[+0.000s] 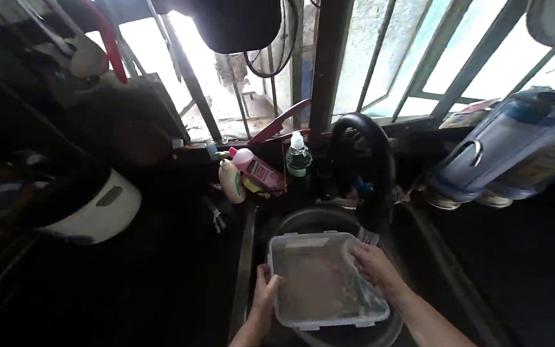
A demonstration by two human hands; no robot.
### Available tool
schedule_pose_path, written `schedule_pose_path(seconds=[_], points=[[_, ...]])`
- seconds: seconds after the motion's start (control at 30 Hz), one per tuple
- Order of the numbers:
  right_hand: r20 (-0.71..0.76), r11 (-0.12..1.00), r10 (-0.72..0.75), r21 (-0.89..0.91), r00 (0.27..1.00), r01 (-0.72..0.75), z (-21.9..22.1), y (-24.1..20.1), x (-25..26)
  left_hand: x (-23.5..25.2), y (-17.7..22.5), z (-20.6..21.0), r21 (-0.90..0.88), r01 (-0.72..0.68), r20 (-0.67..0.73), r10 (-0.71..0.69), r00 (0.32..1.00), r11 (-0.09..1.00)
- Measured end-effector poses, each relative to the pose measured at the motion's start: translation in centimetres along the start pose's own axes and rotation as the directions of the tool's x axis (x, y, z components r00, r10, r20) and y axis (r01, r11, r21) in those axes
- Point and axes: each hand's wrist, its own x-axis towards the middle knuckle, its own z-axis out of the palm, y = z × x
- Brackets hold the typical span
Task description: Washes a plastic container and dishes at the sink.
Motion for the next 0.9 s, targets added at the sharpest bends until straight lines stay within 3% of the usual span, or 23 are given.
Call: schedule_pose_path(seconds=[0.13, 0.27, 0.37, 0.47, 0.57, 0.63, 0.7, 0.73, 0.8, 0.9], points=[[0.013, 0.979, -0.203, 0.007, 0.979, 0.203, -0.3, -0.9, -0.6, 0.8, 0.6, -0.6, -0.01, 0.014, 0.073, -0.013, 0.997, 1.0], [0.0, 0.984, -0.146, 0.107, 0.989, 0.145, -1.2, -2.7, -1.8, 2.3, 1.0, -0.6, 0.055, 0.05, 0.184, -0.059, 0.981, 0.997], [0.041, 0.985, -0.093, 0.147, 0.995, 0.086, -1.4, -3.0, -2.0, 4.1, 2.9, 0.0, 0.296, 0.083, 0.243, -0.159, 0.957, 0.952], [0.11, 0.991, -0.057, 0.124, 0.992, 0.043, -1.2, -2.7, -2.2, 6.3, 5.0, 1.4, 0.567, -0.024, 0.348, -0.213, 0.913, 0.823], [0.109, 0.981, -0.03, 0.192, 0.994, 0.009, -0.5, -2.4, -2.4, 8.4, 6.3, 3.4, 0.709, -0.161, 0.439, -0.251, 0.863, 0.687], [0.077, 0.966, 0.007, 0.257, 0.997, -0.027, 0.0, -3.0, -2.4, 9.2, 6.8, 4.9, 0.777, -0.25, 0.414, -0.169, 0.895, 0.578], [0.061, 0.951, 0.032, 0.305, 0.998, -0.05, 0.0, -3.4, -2.1, 9.2, 7.3, 6.4, 0.865, -0.315, 0.325, 0.043, 0.945, 0.391], [0.059, 0.944, 0.043, 0.323, 0.997, -0.06, -0.1, -3.3, -1.9, 9.2, 7.5, 7.2, 0.863, -0.346, 0.305, 0.167, 0.938, 0.367], [0.042, 0.934, 0.059, 0.351, 0.997, -0.07, -0.5, -3.2, -1.6, 8.6, 8.3, 9.2, 0.795, -0.411, 0.31, 0.284, 0.907, 0.446], [0.056, 0.962, 0.012, 0.272, 0.998, -0.027, -0.6, -3.3, -1.9, 7.2, 8.2, 13.1, 0.435, -0.432, 0.46, 0.217, 0.861, 0.79]])
